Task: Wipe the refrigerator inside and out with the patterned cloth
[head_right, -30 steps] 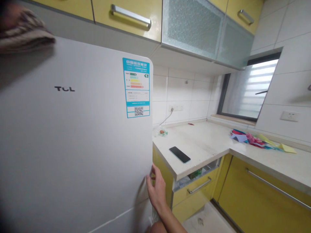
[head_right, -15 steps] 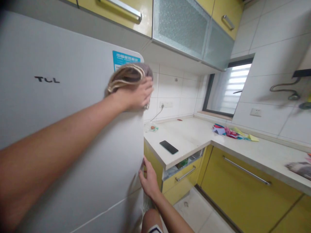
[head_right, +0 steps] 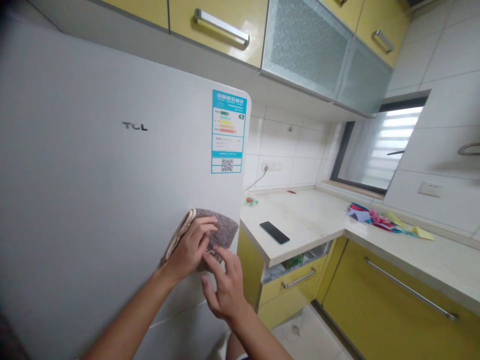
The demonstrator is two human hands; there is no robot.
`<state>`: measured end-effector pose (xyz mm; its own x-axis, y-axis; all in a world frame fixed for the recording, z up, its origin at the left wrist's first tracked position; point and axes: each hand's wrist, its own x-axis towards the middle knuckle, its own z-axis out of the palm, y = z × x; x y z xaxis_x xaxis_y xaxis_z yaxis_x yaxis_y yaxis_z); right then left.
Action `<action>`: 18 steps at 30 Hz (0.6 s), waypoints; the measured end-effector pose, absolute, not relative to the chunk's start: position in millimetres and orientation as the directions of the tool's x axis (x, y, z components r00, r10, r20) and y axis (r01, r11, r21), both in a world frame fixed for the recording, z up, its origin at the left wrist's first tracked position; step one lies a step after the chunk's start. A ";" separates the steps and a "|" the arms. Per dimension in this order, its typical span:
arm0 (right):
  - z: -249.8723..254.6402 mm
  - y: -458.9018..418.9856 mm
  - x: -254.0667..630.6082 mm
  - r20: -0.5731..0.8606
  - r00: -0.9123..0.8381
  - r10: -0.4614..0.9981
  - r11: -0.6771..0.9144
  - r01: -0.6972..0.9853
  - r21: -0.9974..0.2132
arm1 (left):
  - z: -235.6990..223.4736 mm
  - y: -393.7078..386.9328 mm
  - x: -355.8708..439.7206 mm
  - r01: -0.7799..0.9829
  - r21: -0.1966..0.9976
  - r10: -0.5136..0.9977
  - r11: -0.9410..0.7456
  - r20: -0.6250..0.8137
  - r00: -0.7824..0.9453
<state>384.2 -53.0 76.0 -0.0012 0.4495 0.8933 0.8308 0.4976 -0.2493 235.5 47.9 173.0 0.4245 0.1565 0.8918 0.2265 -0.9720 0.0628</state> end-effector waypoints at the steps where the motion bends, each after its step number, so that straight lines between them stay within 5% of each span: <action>1: 81.9 -45.9 375.4 0.872 -0.024 0.490 0.483 0.840 -0.248 | 174.6 46.2 228.3 0.233 0.122 0.197 -0.965 0.921 0.336; 3: 89.1 -30.7 361.2 0.846 0.035 0.532 0.421 0.856 -0.300 | 178.6 43.7 212.6 0.286 0.142 0.217 -0.948 0.943 0.251; 8: 80.0 -9.5 330.6 0.845 0.154 0.512 0.288 0.896 -0.337 | 166.2 42.5 162.5 0.609 -0.246 0.115 -0.754 0.863 0.491; 10: 75.4 -2.1 318.8 0.842 0.202 0.501 0.238 0.903 -0.358 | 147.0 43.5 137.6 0.727 -0.288 0.131 -0.624 0.878 0.460; 14: 106.3 30.2 313.9 0.869 0.319 0.378 0.140 0.908 -0.394 | 87.0 43.2 77.8 0.900 0.019 0.149 -0.436 0.987 0.052; 18: 226.2 64.6 333.5 0.943 0.271 0.194 0.048 0.957 -0.285 | 10.2 36.3 22.8 0.870 0.354 0.280 -0.343 0.923 -0.265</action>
<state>333.5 64.6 226.2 0.2707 0.1943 0.9428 0.9574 0.0476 -0.2847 22.8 36.3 10.2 -0.2651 0.2805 0.9225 0.8701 -0.3426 0.3542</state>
